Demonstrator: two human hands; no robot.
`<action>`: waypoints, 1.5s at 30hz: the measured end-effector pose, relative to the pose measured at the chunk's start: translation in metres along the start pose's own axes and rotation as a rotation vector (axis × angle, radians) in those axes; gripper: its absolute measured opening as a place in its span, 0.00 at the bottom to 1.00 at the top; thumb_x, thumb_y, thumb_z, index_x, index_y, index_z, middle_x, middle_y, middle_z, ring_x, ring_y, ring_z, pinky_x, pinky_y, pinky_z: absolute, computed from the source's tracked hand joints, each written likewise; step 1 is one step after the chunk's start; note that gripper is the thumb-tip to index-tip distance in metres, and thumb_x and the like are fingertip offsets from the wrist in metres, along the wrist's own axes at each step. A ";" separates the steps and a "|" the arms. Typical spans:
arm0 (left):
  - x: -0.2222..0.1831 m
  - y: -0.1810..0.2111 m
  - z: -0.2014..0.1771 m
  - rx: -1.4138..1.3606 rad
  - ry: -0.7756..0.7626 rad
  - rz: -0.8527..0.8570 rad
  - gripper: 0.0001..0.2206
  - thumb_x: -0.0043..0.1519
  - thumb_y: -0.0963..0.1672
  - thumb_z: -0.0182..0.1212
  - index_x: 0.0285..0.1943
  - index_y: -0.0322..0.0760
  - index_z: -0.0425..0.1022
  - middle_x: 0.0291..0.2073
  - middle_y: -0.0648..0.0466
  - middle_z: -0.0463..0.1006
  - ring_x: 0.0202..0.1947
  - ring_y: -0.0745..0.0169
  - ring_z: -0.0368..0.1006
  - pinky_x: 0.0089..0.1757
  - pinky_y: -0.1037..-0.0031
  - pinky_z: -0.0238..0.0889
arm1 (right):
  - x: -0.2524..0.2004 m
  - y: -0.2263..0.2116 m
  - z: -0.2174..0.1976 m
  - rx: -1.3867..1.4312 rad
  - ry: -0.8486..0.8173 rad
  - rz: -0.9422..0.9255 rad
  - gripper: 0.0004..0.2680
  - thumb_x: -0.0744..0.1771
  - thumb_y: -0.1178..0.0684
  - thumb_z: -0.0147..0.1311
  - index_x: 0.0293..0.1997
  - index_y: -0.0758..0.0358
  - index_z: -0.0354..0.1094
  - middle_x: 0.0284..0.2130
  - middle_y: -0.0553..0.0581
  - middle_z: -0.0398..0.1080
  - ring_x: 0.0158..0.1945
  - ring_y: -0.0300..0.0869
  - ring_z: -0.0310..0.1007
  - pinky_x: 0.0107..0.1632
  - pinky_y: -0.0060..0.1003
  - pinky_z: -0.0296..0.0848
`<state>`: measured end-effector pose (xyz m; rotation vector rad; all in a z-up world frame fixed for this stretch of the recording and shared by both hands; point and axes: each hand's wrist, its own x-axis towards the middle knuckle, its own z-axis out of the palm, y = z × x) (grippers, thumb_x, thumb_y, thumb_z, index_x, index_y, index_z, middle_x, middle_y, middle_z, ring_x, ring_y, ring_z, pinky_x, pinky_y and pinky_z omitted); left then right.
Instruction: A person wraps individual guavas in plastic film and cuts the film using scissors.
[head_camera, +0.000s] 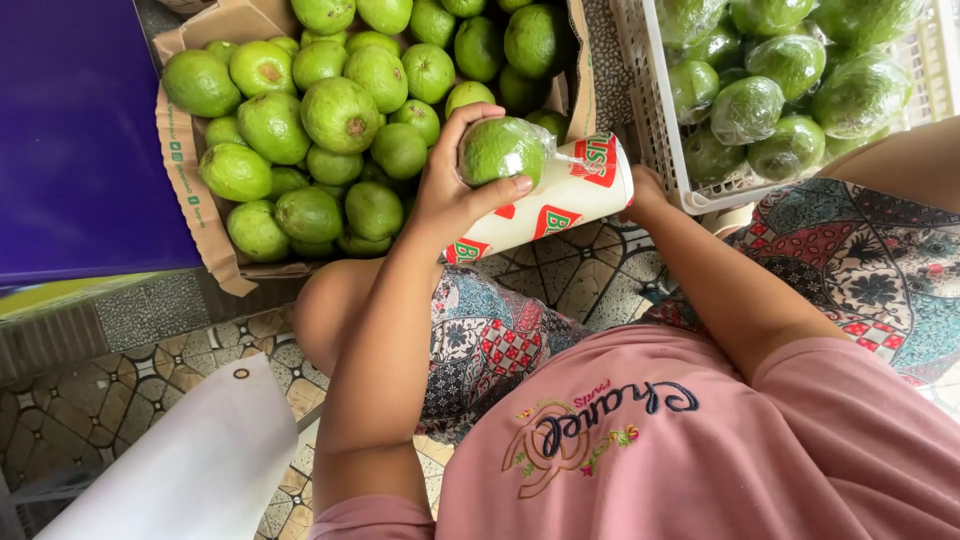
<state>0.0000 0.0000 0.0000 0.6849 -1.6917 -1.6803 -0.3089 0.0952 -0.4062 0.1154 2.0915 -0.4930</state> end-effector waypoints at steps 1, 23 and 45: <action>0.001 0.004 -0.001 -0.003 -0.001 -0.001 0.33 0.50 0.45 0.82 0.63 0.40 0.68 0.52 0.48 0.74 0.54 0.59 0.70 0.56 0.61 0.66 | -0.058 0.000 -0.012 0.000 0.003 0.003 0.15 0.68 0.51 0.52 0.50 0.79 0.69 0.32 0.72 0.77 0.38 0.60 0.82 0.48 0.55 0.78; 0.015 0.010 -0.018 0.230 -0.042 0.145 0.28 0.51 0.40 0.77 0.58 0.47 0.66 0.48 0.51 0.79 0.45 0.55 0.79 0.43 0.68 0.75 | -0.356 -0.108 -0.248 -0.713 -0.581 -0.918 0.31 0.58 0.73 0.56 0.69 0.60 0.58 0.45 0.67 0.71 0.40 0.55 0.78 0.38 0.46 0.78; 0.036 0.016 -0.031 0.433 -0.030 0.125 0.28 0.49 0.47 0.79 0.56 0.48 0.69 0.46 0.55 0.84 0.43 0.57 0.83 0.43 0.70 0.73 | -0.387 -0.136 -0.133 -0.925 -0.421 -1.463 0.24 0.56 0.60 0.67 0.59 0.60 0.71 0.39 0.60 0.77 0.36 0.48 0.76 0.43 0.42 0.72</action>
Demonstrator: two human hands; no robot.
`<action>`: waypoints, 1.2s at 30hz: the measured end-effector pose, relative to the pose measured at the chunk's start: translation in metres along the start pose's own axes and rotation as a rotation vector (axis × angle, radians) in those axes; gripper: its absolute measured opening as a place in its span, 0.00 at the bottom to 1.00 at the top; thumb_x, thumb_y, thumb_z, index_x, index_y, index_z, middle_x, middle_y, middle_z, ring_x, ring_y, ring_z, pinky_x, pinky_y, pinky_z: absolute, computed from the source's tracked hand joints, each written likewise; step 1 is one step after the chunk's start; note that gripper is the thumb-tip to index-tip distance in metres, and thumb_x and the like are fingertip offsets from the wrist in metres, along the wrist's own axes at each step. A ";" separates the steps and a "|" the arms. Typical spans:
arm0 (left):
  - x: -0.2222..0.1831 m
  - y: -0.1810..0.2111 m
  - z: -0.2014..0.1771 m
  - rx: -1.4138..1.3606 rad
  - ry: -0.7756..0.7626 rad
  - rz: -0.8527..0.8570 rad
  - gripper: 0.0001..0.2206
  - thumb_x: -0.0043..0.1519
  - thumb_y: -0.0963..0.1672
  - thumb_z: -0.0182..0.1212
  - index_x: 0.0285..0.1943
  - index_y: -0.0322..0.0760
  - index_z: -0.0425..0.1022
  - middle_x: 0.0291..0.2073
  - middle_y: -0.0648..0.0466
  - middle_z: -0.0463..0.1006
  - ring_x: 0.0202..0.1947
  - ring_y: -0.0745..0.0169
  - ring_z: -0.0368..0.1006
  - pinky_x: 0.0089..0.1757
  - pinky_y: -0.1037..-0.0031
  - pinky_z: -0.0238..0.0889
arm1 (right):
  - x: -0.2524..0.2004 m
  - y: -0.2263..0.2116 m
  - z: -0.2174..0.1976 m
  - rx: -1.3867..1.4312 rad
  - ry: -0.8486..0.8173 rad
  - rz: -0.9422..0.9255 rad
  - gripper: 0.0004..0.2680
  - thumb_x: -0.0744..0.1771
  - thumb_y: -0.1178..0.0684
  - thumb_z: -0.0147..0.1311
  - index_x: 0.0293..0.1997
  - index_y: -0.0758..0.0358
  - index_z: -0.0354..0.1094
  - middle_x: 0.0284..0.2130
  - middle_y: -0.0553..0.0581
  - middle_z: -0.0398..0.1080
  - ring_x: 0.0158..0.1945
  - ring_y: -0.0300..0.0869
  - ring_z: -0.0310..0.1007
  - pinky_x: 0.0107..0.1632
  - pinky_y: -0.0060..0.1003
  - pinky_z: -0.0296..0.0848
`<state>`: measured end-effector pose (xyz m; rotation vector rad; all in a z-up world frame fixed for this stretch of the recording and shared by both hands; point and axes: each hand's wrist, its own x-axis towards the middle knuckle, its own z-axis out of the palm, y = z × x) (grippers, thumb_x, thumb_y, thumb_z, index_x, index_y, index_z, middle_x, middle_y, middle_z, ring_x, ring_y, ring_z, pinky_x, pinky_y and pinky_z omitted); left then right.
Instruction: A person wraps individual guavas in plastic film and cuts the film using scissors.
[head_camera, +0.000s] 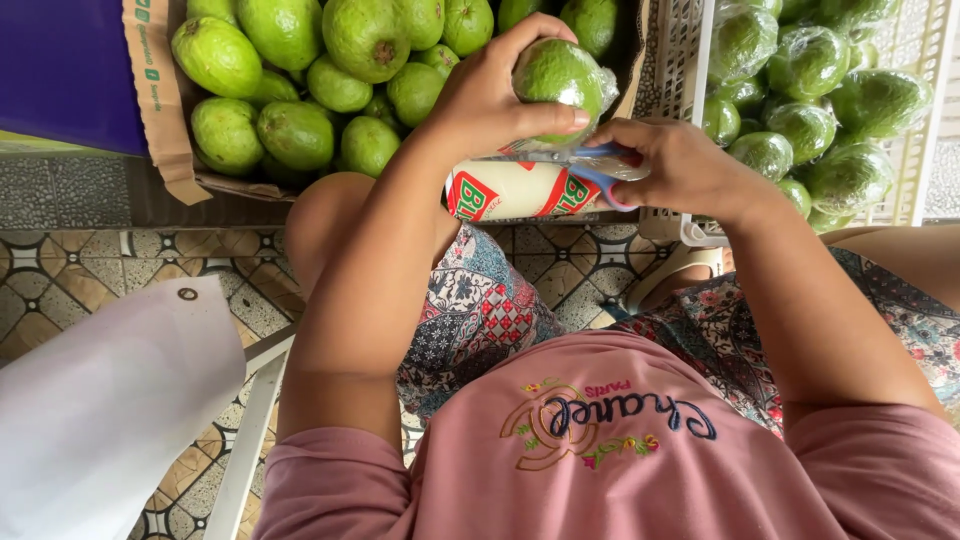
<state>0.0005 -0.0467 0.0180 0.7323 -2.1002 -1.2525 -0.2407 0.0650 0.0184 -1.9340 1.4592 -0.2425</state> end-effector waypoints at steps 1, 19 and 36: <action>-0.001 0.000 -0.001 0.001 -0.001 -0.001 0.28 0.49 0.47 0.79 0.56 0.48 0.69 0.46 0.55 0.84 0.43 0.57 0.83 0.43 0.70 0.73 | 0.003 -0.002 0.002 0.002 0.000 0.000 0.24 0.56 0.60 0.67 0.59 0.60 0.71 0.39 0.60 0.77 0.36 0.48 0.76 0.43 0.42 0.72; 0.001 0.006 0.004 -0.448 0.095 0.206 0.26 0.56 0.42 0.68 0.64 0.42 0.66 0.57 0.49 0.74 0.54 0.53 0.74 0.55 0.66 0.70 | 0.063 0.004 0.081 0.102 0.566 0.000 0.09 0.61 0.57 0.64 0.40 0.70 0.71 0.27 0.61 0.71 0.26 0.52 0.68 0.32 0.45 0.68; 0.005 -0.008 0.074 -1.041 0.251 -0.916 0.40 0.46 0.63 0.67 0.58 0.34 0.70 0.46 0.39 0.78 0.37 0.46 0.78 0.28 0.73 0.68 | 0.061 0.180 0.105 0.745 0.384 0.804 0.19 0.63 0.59 0.60 0.61 0.45 0.72 0.44 0.75 0.68 0.19 0.63 0.74 0.22 0.55 0.81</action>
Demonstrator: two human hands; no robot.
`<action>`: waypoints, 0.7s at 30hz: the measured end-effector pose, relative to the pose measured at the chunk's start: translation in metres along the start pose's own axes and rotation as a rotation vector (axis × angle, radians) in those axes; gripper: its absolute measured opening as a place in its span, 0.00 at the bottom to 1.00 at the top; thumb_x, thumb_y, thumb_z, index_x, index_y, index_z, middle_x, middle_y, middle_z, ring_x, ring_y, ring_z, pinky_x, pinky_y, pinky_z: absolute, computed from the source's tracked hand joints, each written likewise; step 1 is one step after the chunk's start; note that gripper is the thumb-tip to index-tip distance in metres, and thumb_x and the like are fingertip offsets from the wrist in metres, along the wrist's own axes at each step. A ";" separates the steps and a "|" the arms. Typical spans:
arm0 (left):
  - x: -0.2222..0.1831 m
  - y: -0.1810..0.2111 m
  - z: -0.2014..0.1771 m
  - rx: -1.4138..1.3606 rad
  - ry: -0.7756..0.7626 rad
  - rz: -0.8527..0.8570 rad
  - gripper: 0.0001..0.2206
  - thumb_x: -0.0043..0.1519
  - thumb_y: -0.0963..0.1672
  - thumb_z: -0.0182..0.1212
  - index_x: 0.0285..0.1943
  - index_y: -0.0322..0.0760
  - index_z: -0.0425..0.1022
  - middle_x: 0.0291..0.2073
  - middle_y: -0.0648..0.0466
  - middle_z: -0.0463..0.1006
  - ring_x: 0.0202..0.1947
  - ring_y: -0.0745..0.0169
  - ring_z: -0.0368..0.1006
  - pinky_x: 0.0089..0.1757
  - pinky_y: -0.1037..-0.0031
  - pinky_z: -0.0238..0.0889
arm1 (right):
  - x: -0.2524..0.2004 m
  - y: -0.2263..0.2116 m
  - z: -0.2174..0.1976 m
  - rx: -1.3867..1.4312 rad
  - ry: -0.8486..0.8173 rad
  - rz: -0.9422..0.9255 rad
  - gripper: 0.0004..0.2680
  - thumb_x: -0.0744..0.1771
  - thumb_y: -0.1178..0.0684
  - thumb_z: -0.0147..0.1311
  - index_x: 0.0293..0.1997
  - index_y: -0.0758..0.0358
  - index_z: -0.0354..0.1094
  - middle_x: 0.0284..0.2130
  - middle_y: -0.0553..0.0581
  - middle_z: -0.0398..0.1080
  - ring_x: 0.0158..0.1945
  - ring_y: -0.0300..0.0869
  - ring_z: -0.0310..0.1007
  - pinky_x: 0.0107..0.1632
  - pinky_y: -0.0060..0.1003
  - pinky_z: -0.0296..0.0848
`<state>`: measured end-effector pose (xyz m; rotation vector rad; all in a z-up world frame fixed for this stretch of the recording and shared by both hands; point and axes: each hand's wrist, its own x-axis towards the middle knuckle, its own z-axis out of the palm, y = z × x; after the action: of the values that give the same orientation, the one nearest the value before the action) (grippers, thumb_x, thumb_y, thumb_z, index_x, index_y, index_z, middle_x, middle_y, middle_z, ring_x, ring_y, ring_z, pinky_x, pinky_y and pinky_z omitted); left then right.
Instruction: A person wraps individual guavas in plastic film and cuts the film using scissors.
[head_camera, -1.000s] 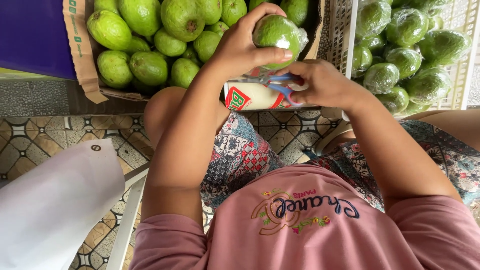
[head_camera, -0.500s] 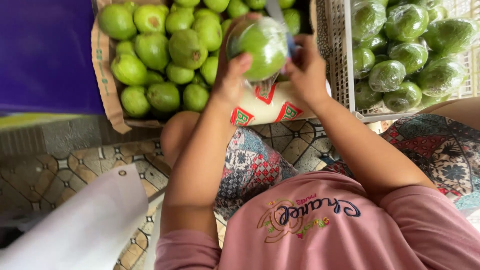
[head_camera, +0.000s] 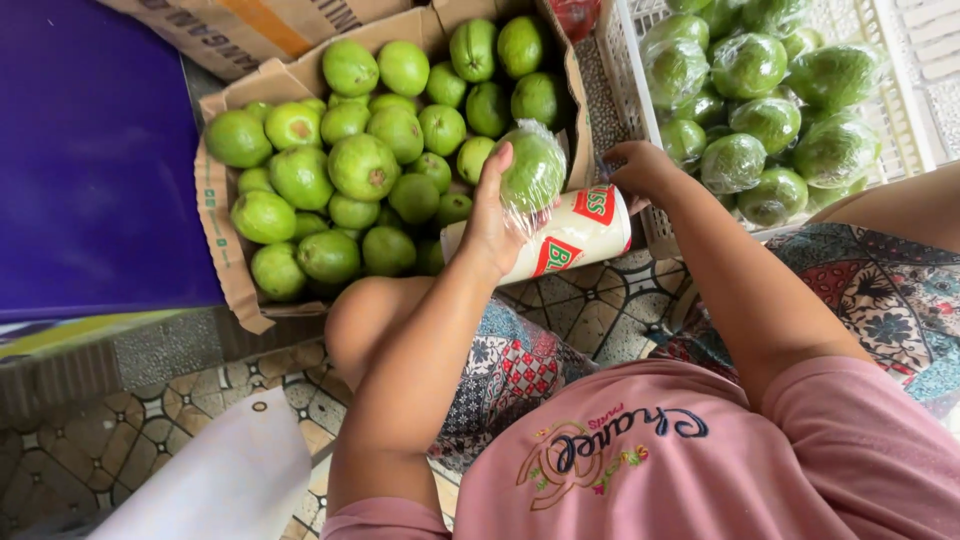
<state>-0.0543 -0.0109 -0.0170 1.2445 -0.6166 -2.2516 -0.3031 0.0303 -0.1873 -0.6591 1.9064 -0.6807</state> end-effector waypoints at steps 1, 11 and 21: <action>0.000 0.001 0.001 0.010 -0.005 0.006 0.40 0.46 0.63 0.67 0.58 0.34 0.70 0.46 0.39 0.78 0.37 0.46 0.78 0.28 0.73 0.68 | 0.003 -0.002 -0.001 0.009 0.006 -0.007 0.19 0.63 0.59 0.60 0.61 0.45 0.72 0.44 0.75 0.68 0.19 0.63 0.74 0.22 0.55 0.81; -0.005 0.003 0.002 0.031 -0.027 0.028 0.33 0.49 0.60 0.69 0.52 0.35 0.73 0.40 0.40 0.80 0.34 0.47 0.79 0.28 0.73 0.71 | 0.066 0.052 0.037 -0.149 0.116 -0.078 0.19 0.66 0.55 0.53 0.67 0.46 0.64 0.58 0.68 0.67 0.61 0.64 0.67 0.60 0.59 0.68; -0.007 0.002 0.005 0.023 -0.045 0.071 0.27 0.51 0.58 0.70 0.52 0.45 0.70 0.39 0.42 0.78 0.35 0.47 0.77 0.29 0.71 0.71 | -0.125 -0.089 0.006 0.554 -0.075 -0.657 0.09 0.69 0.47 0.62 0.39 0.61 0.70 0.25 0.50 0.63 0.29 0.35 0.66 0.29 0.29 0.71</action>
<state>-0.0554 -0.0073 -0.0095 1.1676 -0.6949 -2.2245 -0.2365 0.0541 -0.0515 -0.9266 1.3152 -1.5032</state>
